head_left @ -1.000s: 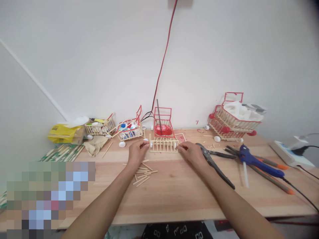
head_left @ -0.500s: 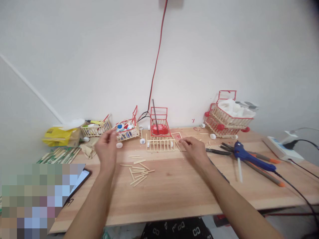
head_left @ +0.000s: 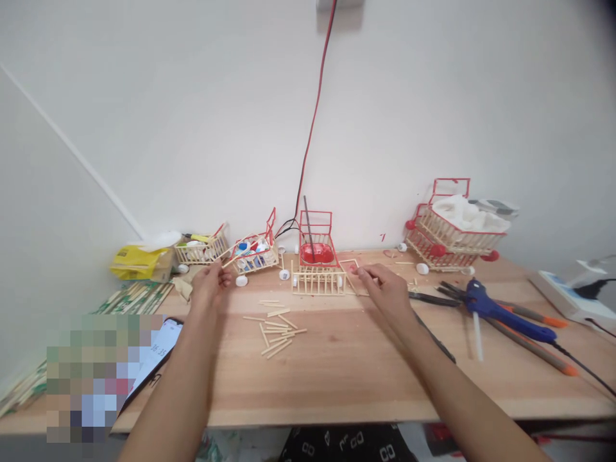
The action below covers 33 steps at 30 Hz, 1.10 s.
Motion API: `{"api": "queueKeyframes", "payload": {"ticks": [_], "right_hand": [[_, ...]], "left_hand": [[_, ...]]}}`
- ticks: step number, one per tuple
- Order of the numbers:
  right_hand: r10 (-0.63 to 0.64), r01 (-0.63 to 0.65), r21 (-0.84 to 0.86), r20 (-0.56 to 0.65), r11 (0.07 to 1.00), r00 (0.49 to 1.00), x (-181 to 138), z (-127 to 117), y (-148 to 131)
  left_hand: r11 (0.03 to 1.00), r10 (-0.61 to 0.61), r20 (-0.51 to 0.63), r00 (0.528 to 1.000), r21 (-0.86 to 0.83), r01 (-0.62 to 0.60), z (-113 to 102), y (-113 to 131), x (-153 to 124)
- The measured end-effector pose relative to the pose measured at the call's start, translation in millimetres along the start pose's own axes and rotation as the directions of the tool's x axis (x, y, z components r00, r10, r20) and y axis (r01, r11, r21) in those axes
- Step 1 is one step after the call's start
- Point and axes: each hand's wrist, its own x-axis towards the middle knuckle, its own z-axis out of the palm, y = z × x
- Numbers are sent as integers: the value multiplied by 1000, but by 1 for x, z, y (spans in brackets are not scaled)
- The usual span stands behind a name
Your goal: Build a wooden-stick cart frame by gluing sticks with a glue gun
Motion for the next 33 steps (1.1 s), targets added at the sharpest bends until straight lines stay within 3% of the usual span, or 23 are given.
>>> {"api": "queueKeyframes", "payload": {"ticks": [7,11,12,14,17,20,25,30,33], "right_hand": [[-8,8,4,-11,1000,1000,1,1,3],[6,-5,16,-67,1000,998,2,1,5],[12,-10,25,-73,1000,997,2,0,5],[19,-16,53,-69,998,997,2,-1,3],[45,-41,148,-20,988,999,1,-2,-5],[109,-133,310,94,941,990,0,-4,-19],[122,-244,330,350,912,929,-4,-11,-47],[177,-305,286,398,908,900,-13,-12,-48],[240,-389,309,426,868,872,-20,-11,-39]], "left_hand": [[997,61,-40,997,-39,-63,-1,8,-3],[948,309,-97,946,-52,-315,1,19,-22],[919,387,-79,919,-41,-391,4,23,-30],[895,446,69,892,-4,-447,10,30,-50],[891,393,309,866,102,-442,21,35,-83],[892,301,454,839,176,-416,28,28,-113],[922,126,518,846,254,-293,29,2,-139],[924,45,538,842,297,-239,28,-15,-148],[866,55,582,811,377,-329,23,-20,-152]]}}
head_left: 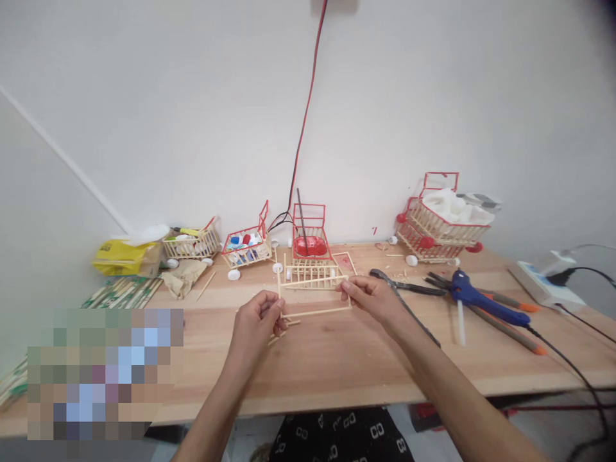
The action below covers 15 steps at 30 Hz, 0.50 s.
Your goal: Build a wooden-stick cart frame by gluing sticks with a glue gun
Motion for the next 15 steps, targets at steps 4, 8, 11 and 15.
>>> {"api": "queueKeyframes", "payload": {"ticks": [4,8,11,15], "right_hand": [[118,-123,92,58,988,991,-6,-6,10],[164,-169,72,70,983,984,-13,-15,18],[199,-200,18,50,980,979,-17,-20,26],[194,-187,-162,28,969,981,-19,-22,34]], "left_hand": [[894,247,57,967,373,-250,-8,-14,-10],[667,400,253,881,579,-469,-19,-32,-12],[585,376,357,855,624,-518,-21,-36,-8],[558,320,393,862,657,-507,-17,-29,-1]]}}
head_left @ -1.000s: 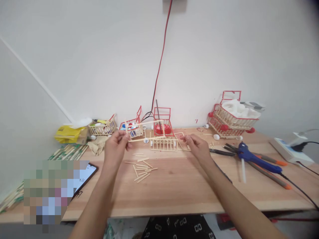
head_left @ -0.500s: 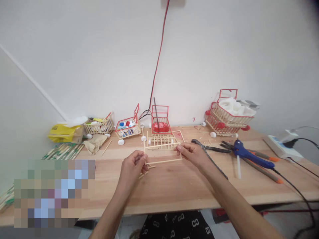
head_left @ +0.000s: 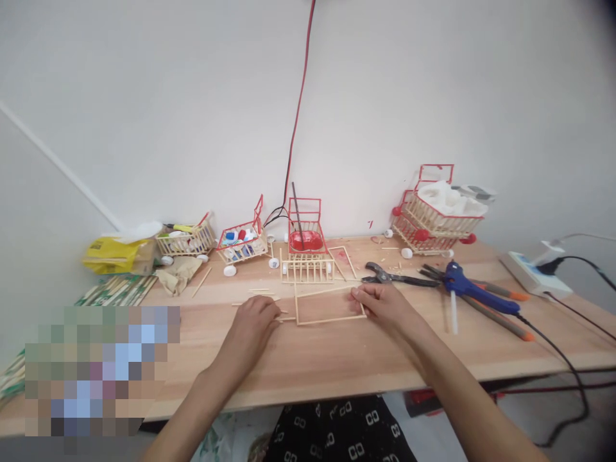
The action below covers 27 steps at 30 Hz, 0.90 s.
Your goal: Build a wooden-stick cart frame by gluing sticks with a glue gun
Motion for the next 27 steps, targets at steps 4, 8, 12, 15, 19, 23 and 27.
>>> {"api": "queueKeyframes", "payload": {"ticks": [4,8,12,15,19,23,27], "right_hand": [[-74,61,-269,-38,961,997,-4,3,-6],[-94,43,-391,-112,919,989,-9,6,-14],[-141,52,-505,-140,862,980,-11,9,-14],[-168,52,-569,-154,821,974,-13,11,-14],[-198,38,-610,-196,792,961,-20,11,-15],[-271,92,-538,-263,838,926,-34,11,-15],[-362,225,-430,-268,874,893,-51,18,-14]], "left_hand": [[999,-21,-7,1000,26,21,-4,-2,2],[999,-44,-54,998,28,46,-8,-14,-4],[998,-60,-114,992,28,63,-7,-23,-9],[997,-59,-152,987,36,65,-5,-24,-11],[996,-56,-199,978,53,68,-4,-22,-12],[996,-64,-238,969,41,76,-7,-18,-13],[996,-88,-303,949,-16,87,-15,-7,-12]]}}
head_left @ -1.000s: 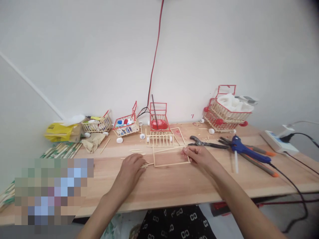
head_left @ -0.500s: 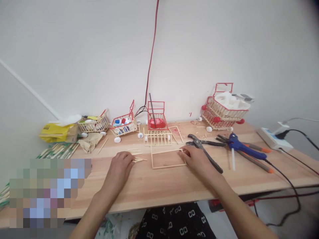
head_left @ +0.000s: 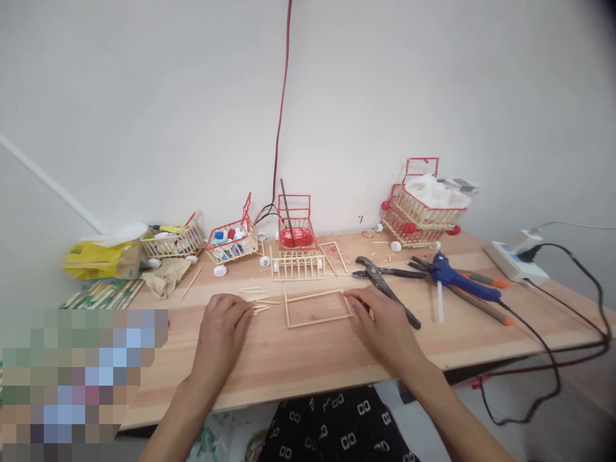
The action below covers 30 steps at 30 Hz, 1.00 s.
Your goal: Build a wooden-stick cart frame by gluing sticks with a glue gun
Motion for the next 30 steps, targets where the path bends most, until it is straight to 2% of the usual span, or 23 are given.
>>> {"api": "queueKeyframes", "payload": {"ticks": [3,5,7,8,10,11,13,14,16,19,23,25,27,28,30], "right_hand": [[-22,21,102,7,995,1000,-11,6,-11],[-10,2,170,41,986,999,-16,10,-21],[20,-43,250,94,967,995,-17,13,-31],[38,-73,293,123,953,992,-17,14,-37],[64,-129,375,182,918,981,-16,15,-45],[70,-151,412,206,898,976,-14,15,-48],[69,-179,473,240,863,968,-13,15,-52],[69,-190,493,253,849,965,-12,16,-52],[81,-218,513,276,830,958,-11,17,-52],[108,-264,520,311,812,944,-12,19,-50],[120,-278,530,313,801,942,-11,18,-39],[156,-272,533,253,801,955,-6,14,-29],[213,-265,543,158,796,964,3,10,-19],[245,-265,553,112,790,963,8,8,-14],[300,-273,572,48,774,953,17,4,-6]], "left_hand": [[981,-112,-63,992,-169,100,-4,17,4],[886,-276,-16,961,-392,248,-3,30,7],[637,-438,174,882,-633,441,3,43,10],[481,-456,292,841,-714,509,7,49,11],[171,-401,466,789,-808,564,16,59,13],[67,-368,517,773,-814,577,20,64,14],[-30,-336,568,752,-804,594,26,73,15],[-27,-338,572,748,-800,599,28,78,16],[48,-356,547,758,-799,599,31,86,17],[230,-342,484,805,-788,571,31,94,20],[449,-230,452,862,-736,506,29,91,31],[636,-198,374,906,-654,409,31,84,42],[837,-129,281,951,-484,257,38,76,54],[905,-57,268,962,-393,163,44,73,61],[971,74,257,964,-237,-11,56,71,71]]}}
